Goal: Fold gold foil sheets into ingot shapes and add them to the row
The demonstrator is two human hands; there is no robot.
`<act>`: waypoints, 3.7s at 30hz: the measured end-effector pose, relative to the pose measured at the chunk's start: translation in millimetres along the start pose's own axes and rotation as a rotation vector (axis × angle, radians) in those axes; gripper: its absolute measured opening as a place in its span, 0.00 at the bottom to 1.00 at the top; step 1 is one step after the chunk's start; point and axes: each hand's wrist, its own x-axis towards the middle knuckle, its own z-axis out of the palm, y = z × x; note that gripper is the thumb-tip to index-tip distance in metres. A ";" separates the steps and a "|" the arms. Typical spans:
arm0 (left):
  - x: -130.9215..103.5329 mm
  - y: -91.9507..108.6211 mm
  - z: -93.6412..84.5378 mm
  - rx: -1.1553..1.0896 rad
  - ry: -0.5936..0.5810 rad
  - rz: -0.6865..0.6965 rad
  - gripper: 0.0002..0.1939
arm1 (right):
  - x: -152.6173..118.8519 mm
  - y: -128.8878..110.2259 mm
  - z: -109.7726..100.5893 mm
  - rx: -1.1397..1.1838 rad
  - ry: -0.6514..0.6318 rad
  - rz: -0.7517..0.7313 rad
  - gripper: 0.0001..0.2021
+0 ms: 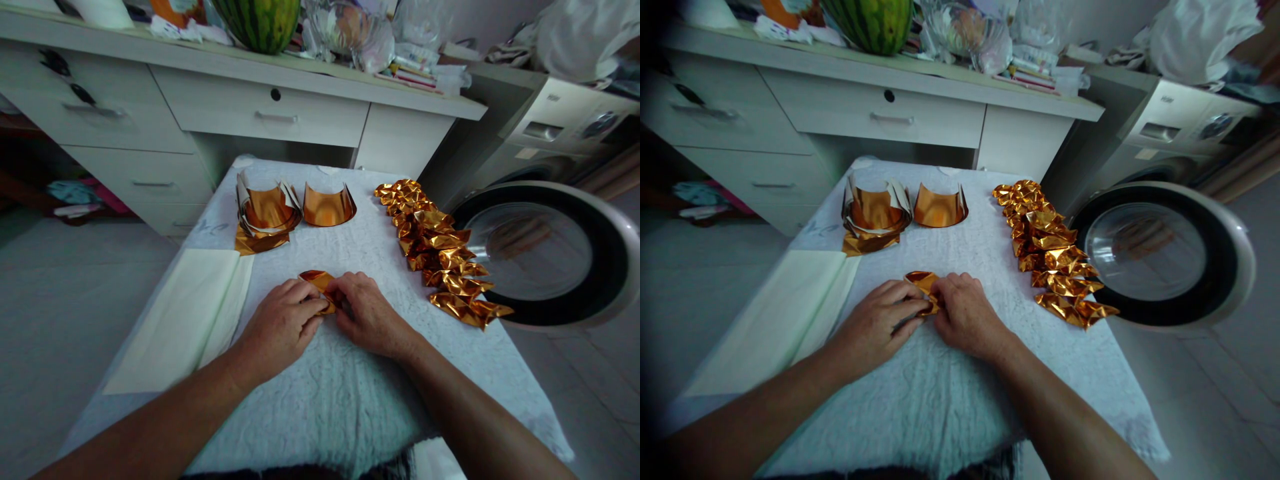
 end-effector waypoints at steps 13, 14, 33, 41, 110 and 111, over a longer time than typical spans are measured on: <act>0.8 -5.1 -0.5 0.254 0.019 0.231 0.08 | 0.7 -4.2 0.2 -0.041 0.004 0.006 0.05; 0.4 -4.8 -0.6 0.259 0.019 0.233 0.09 | 1.0 -4.0 0.2 -0.041 0.005 -0.004 0.04; -0.7 -4.7 -6.2 0.011 0.017 0.067 0.08 | -2.2 -1.3 1.6 -0.359 0.000 -0.236 0.07; 0.5 -9.1 -5.2 0.118 0.096 0.143 0.09 | -3.0 -0.4 4.1 -0.304 0.032 -0.196 0.04; 2.6 -5.4 -7.7 0.322 -0.038 -0.290 0.09 | 11.7 0.6 0.9 -0.136 0.048 0.251 0.11; 2.5 -5.1 -7.8 0.337 -0.039 -0.291 0.09 | 11.6 0.8 1.1 -0.147 0.051 0.258 0.11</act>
